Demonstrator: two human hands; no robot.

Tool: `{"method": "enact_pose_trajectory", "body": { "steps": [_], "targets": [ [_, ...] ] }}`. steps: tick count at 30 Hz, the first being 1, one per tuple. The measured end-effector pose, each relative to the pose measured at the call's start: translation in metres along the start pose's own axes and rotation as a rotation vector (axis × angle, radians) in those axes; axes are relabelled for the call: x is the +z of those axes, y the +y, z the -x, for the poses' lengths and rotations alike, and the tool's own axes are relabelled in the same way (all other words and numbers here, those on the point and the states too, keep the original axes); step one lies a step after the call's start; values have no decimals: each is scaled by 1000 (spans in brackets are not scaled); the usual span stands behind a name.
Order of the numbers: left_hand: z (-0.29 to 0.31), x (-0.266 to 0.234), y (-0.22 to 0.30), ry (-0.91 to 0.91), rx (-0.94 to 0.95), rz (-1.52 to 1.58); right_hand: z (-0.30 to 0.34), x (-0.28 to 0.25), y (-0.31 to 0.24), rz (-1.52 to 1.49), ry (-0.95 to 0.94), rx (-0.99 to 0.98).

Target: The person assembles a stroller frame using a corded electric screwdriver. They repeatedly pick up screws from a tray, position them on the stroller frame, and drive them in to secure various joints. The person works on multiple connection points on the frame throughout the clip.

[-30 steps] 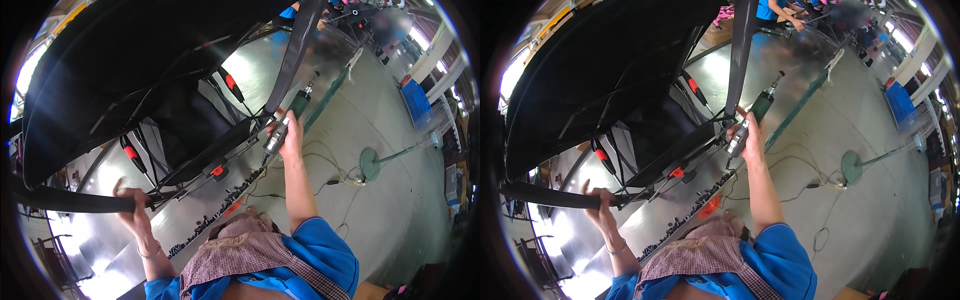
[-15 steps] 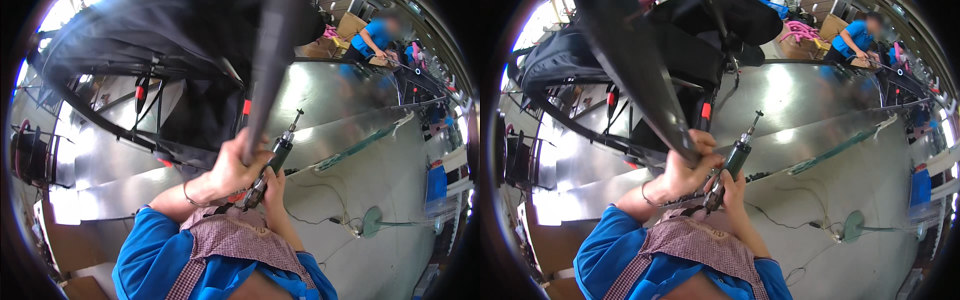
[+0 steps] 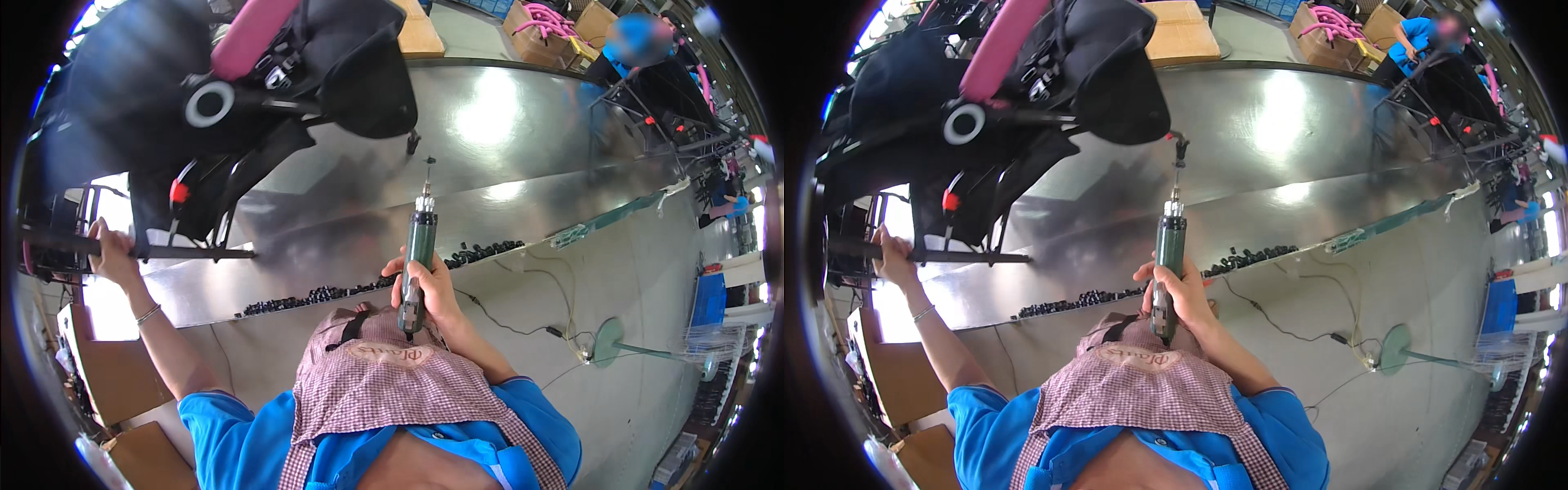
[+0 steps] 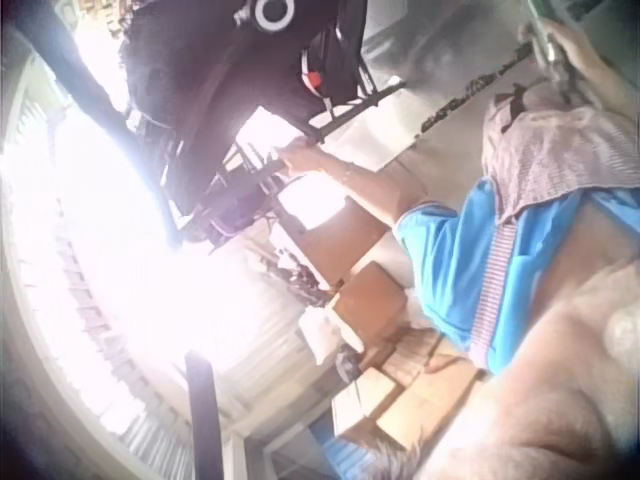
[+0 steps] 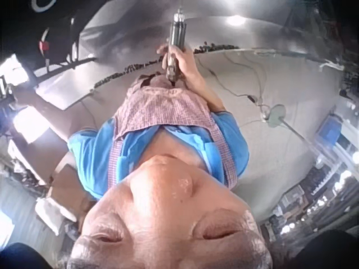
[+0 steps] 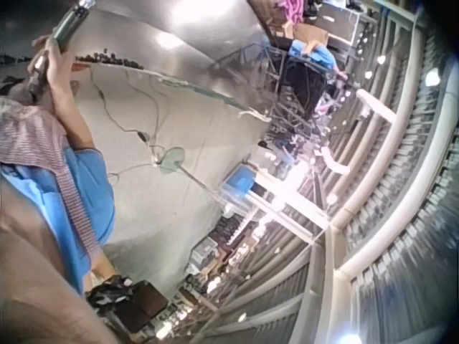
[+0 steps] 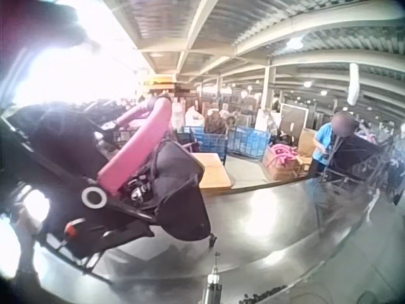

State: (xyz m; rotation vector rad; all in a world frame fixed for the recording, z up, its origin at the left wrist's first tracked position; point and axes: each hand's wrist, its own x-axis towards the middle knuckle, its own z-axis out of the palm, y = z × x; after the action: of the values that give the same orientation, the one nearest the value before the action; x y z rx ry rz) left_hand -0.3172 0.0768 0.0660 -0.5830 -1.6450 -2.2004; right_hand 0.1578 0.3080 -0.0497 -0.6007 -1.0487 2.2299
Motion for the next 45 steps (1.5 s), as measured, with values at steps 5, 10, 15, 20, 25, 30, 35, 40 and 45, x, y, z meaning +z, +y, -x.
{"method": "enact_pose_trajectory", "body": {
  "steps": [5,10,15,20,25,30,35,40,45],
  "targets": [
    [-77,-95,-26,33,-1,-2,-13,17,1,47,1,161],
    [-162,-184,-43,146,-21,-239,-22,26,-2,107,10,221],
    [-66,-94,-23,589,829,-1255,-29,19,10,99,58,224],
    [151,138,-18,-959,1054,-680,-34,14,13,66,120,233],
    [135,174,-126,-1051,861,-1270,-40,0,4,60,100,191],
    [114,178,-159,-948,840,-1554,-19,-45,-29,15,201,129],
    [122,255,-122,-735,214,-1747,16,-124,-64,-76,367,-5],
    [259,463,-78,-1182,74,-381,50,-193,-107,-88,573,-72],
    [431,632,53,-1359,133,420,91,-242,-128,-66,699,-131]
  ]
}}
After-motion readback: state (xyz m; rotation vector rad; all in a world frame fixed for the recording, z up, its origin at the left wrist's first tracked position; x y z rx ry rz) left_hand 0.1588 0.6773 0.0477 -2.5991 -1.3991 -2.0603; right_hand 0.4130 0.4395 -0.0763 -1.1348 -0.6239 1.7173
